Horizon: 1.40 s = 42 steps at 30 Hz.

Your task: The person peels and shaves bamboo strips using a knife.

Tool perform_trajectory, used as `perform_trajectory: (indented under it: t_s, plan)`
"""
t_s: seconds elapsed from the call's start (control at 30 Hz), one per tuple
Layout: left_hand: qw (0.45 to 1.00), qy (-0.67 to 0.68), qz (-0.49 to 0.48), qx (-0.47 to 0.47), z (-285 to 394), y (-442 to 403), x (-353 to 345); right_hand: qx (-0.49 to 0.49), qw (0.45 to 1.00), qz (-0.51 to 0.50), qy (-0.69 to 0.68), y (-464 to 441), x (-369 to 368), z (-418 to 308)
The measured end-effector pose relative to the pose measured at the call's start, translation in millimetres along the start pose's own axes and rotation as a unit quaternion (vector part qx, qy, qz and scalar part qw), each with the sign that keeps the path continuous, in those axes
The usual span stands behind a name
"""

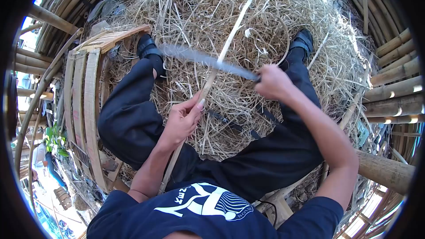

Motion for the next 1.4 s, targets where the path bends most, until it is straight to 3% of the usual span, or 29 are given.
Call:
perform_trajectory:
  t_s: [0.03,0.17,0.23,0.3,0.37,0.43,0.5,0.57,0.7,0.77,0.83,0.9,0.97,1.0,1.1,1.17,1.2,1.27,1.3,1.37,1.4]
  plan:
    - [0.999,-0.042,0.008,-0.026,-6.6,-3.0,2.9,0.090,0.995,0.023,0.046,2.1,-8.7,-13.6]
    - [0.979,-0.187,0.049,-0.065,-9.0,3.8,10.4,0.013,0.994,-0.064,0.089,-16.7,-20.0,-5.6]
    - [0.968,-0.239,0.059,-0.045,-7.5,2.3,6.8,0.038,0.990,-0.047,0.125,-19.8,-8.6,-3.7]
    - [0.974,-0.207,0.063,-0.066,-10.3,5.0,8.2,0.070,0.986,0.006,0.151,-20.6,-3.9,-3.3]
    - [0.987,-0.148,0.042,-0.043,-6.7,16.7,9.2,-0.110,0.991,0.043,0.056,-31.7,23.4,35.8]
    - [0.989,-0.143,0.029,-0.015,-0.7,19.2,3.5,-0.115,0.988,0.087,0.051,-30.6,35.6,47.8]
    - [0.971,-0.219,0.060,-0.073,-0.7,10.1,8.0,-0.120,0.991,0.052,-0.011,-25.4,21.8,37.3]
    - [0.958,-0.266,0.066,-0.080,-1.7,8.2,8.5,-0.086,0.995,0.027,-0.032,-21.6,13.5,13.8]
    - [0.927,-0.352,0.092,-0.092,6.0,12.7,6.6,0.086,0.990,-0.011,0.110,-15.1,-12.0,-26.8]
    - [0.925,-0.354,0.090,-0.107,5.0,15.0,8.0,0.079,0.987,-0.002,0.141,-15.6,-7.0,-27.6]
    - [0.940,-0.331,0.077,-0.037,8.4,23.1,7.6,0.005,0.992,0.028,0.120,-31.5,9.1,8.3]
    - [0.954,-0.283,0.072,-0.068,-0.8,24.6,8.1,-0.154,0.985,0.066,0.035,-46.8,37.0,59.1]
    - [0.938,-0.337,0.066,-0.048,6.3,23.2,5.0,-0.104,0.980,0.137,0.105,-43.0,38.7,65.5]
    - [0.940,-0.319,0.074,-0.093,5.3,19.9,7.8,-0.095,0.989,0.101,0.044,-40.1,37.3,56.5]
    - [0.957,-0.268,0.074,-0.086,9.3,21.3,9.8,-0.072,0.995,0.042,-0.055,-26.8,18.7,28.1]
    - [0.951,-0.281,0.082,-0.101,8.3,23.2,11.5,0.087,0.991,0.065,0.076,-25.0,8.9,8.3]
    - [0.942,-0.311,0.085,-0.098,8.0,25.1,11.5,0.092,0.991,0.067,0.076,-28.0,14.4,2.8]
    - [0.931,-0.342,0.090,-0.091,8.1,28.5,8.1,0.083,0.976,-0.033,0.198,-33.3,19.4,-7.1]
    - [0.930,-0.346,0.088,-0.089,7.7,30.1,9.2,0.045,0.972,0.008,0.231,-45.5,23.3,9.7]
    - [0.941,-0.321,0.090,-0.059,4.6,32.0,13.9,-0.122,0.988,0.048,0.085,-71.3,45.3,56.4]
    - [0.949,-0.299,0.082,-0.049,-0.6,24.0,17.7,-0.121,0.988,0.054,0.083,-73.8,43.2,62.7]
Point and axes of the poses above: each hand's wrist, its own y-axis away from the middle knuckle, its own x-axis out of the back of the hand, z = x × y, the point moved 5 cm from there along -y, towards the middle knuckle, and after that the axes turned 5 degrees about -z, right-handed, at the moved point
